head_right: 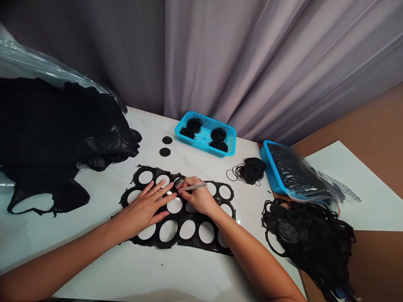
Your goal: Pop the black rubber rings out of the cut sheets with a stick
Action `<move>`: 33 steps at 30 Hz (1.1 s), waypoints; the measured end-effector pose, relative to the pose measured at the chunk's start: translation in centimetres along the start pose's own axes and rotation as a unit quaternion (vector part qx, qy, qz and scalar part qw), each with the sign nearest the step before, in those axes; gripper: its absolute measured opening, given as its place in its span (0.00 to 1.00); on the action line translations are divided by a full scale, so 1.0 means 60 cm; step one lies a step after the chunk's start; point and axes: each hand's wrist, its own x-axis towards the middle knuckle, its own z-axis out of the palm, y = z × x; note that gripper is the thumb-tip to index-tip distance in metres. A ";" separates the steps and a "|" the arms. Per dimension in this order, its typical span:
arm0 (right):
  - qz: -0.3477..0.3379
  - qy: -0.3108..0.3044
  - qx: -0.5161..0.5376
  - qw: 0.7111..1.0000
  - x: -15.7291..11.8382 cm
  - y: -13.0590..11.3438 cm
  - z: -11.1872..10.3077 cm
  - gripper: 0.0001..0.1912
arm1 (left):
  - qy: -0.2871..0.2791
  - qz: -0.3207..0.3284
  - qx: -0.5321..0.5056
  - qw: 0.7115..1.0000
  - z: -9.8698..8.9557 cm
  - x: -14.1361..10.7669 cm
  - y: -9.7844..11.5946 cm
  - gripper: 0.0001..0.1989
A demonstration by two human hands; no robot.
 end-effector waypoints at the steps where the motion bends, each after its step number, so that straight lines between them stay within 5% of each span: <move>1: -0.011 0.002 -0.018 1.000 -0.002 -0.002 0.001 0.11 | -0.001 0.000 0.001 1.000 0.000 0.000 0.000 0.24; 11: -0.128 0.022 -0.296 0.947 -0.031 -0.004 0.044 0.08 | 0.004 -0.004 -0.010 1.000 -0.001 -0.003 0.002 0.23; 14: -0.099 0.076 -0.347 0.929 -0.006 0.010 0.002 0.08 | 0.004 -0.006 -0.004 1.000 -0.002 -0.003 0.002 0.23; 17: -0.014 0.238 -0.339 0.910 0.024 0.030 -0.064 0.08 | 0.001 -0.008 -0.006 1.000 -0.004 -0.004 0.002 0.23; 20: 0.025 0.314 -0.226 0.922 0.032 0.034 -0.106 0.07 | -0.005 -0.011 -0.016 1.000 -0.008 -0.005 0.000 0.24; 24: 0.076 0.253 0.113 0.958 0.019 0.013 -0.095 0.15 | -0.010 -0.008 -0.049 0.999 -0.015 -0.005 -0.008 0.24; 28: 0.181 0.115 0.444 0.870 0.017 -0.005 -0.059 0.18 | 0.009 -0.008 -0.078 0.997 -0.031 -0.008 -0.021 0.26; 33: 0.209 0.023 0.593 0.778 0.021 -0.006 -0.029 0.13 | 0.012 -0.035 -0.068 0.997 -0.055 -0.019 -0.035 0.24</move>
